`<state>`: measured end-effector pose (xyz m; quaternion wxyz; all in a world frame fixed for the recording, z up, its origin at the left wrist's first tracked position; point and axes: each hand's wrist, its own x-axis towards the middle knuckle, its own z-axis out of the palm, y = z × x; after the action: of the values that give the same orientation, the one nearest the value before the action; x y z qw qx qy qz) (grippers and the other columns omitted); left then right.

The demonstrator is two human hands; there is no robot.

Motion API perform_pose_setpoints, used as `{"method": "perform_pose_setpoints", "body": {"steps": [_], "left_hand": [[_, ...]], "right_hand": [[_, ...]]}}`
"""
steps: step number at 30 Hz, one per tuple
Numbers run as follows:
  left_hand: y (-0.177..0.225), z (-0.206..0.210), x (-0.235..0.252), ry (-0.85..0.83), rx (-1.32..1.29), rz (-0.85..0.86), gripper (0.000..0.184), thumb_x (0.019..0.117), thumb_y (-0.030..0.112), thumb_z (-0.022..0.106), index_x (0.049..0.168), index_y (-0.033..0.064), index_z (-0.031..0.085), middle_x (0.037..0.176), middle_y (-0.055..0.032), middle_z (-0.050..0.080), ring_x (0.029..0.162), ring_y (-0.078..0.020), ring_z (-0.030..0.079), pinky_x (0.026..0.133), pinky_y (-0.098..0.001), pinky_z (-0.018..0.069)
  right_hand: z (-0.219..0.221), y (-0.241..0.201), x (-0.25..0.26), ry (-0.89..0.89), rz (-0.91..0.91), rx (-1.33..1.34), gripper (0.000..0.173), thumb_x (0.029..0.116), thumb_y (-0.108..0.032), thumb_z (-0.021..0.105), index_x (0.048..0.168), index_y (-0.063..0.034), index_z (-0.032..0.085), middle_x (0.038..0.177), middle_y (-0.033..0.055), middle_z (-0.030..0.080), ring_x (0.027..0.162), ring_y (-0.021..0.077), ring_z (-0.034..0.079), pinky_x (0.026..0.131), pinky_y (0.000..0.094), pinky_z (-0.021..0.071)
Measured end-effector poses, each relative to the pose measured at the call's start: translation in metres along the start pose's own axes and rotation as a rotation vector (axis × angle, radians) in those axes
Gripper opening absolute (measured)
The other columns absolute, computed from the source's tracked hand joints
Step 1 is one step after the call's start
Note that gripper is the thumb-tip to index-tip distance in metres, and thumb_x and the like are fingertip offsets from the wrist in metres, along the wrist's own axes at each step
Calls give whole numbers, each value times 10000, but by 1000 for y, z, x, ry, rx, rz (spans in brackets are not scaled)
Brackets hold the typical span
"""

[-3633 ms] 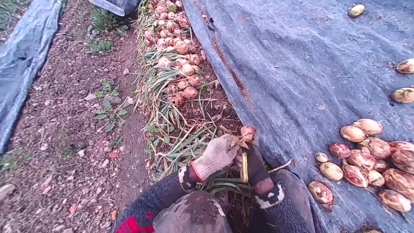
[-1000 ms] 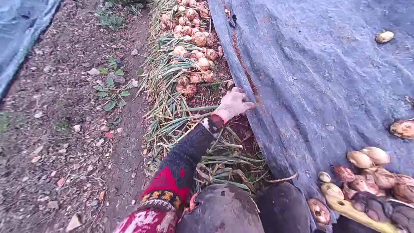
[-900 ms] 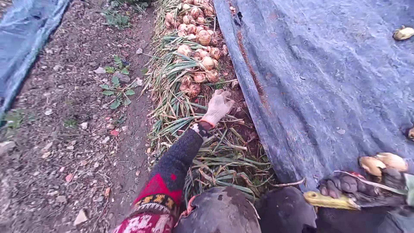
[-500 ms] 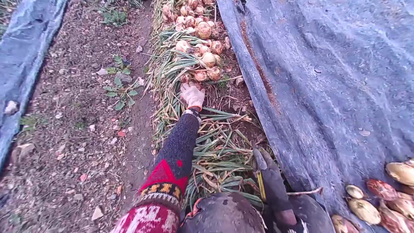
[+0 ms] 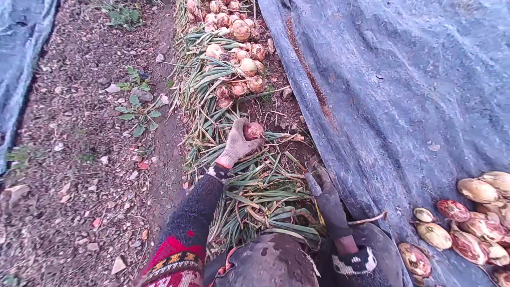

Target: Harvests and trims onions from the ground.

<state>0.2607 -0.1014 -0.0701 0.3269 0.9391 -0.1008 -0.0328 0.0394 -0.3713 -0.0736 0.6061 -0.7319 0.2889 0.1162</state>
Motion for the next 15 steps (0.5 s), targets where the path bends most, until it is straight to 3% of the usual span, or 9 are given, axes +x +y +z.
{"method": "perform_pose_setpoints", "body": {"steps": [2,4,6,9,10,12,14,15], "left_hand": [[24,2,-24,-71,-228,56,894,670,465,894,1361,47,511,1264,-101,642,1130,-153,647,972,-363,578],[51,3,-37,-183,-399,114,815,782,569,792,1347,36,545,1270,-103,645,1136,-157,647,984,-369,570],[83,3,-47,-341,-547,129,634,917,569,661,1265,39,627,1248,-87,659,1111,-152,645,972,-365,559],[124,11,-69,-667,-672,-9,441,1021,449,549,1196,68,685,1033,-44,715,892,-126,681,798,-331,592],[133,13,-77,-772,-664,-51,432,1040,455,513,1170,86,694,945,-32,707,812,-119,668,731,-319,583],[141,11,-85,-991,-586,-63,468,1015,516,542,1218,119,683,961,-32,716,821,-127,676,739,-337,588],[142,2,-87,-1116,-500,-46,600,893,524,723,1355,157,616,1081,-51,727,877,-149,709,744,-363,617],[141,-1,-91,-1112,-480,-7,655,837,499,794,1366,162,603,1121,-46,725,914,-142,713,771,-357,621]], "right_hand": [[4,-1,-2,-5,-54,-13,770,948,-588,618,1554,-152,429,1346,73,662,1175,158,661,1018,444,542],[6,-2,-6,-13,-130,43,793,936,-581,647,1550,-129,430,1361,70,650,1167,140,659,1005,409,553],[6,-8,-11,-33,-214,114,856,923,-595,659,1562,-88,399,1391,83,633,1176,133,656,1001,378,560],[3,-12,-22,-10,-328,274,875,914,-606,659,1505,-2,429,1156,92,686,939,103,662,832,323,582],[2,-13,-25,-10,-365,319,807,934,-558,658,1471,12,462,1213,92,683,1027,107,668,901,320,579],[-3,-14,-30,-18,-431,404,616,991,-377,646,1423,46,527,1372,135,637,1257,169,616,1089,358,512],[-4,-15,-35,-19,-414,413,475,1008,-323,633,1351,4,626,1329,106,675,1234,163,637,1076,362,524],[-5,-15,-38,-27,-410,419,410,1014,-290,628,1314,-13,663,1298,96,694,1204,166,656,1055,368,542]]}}
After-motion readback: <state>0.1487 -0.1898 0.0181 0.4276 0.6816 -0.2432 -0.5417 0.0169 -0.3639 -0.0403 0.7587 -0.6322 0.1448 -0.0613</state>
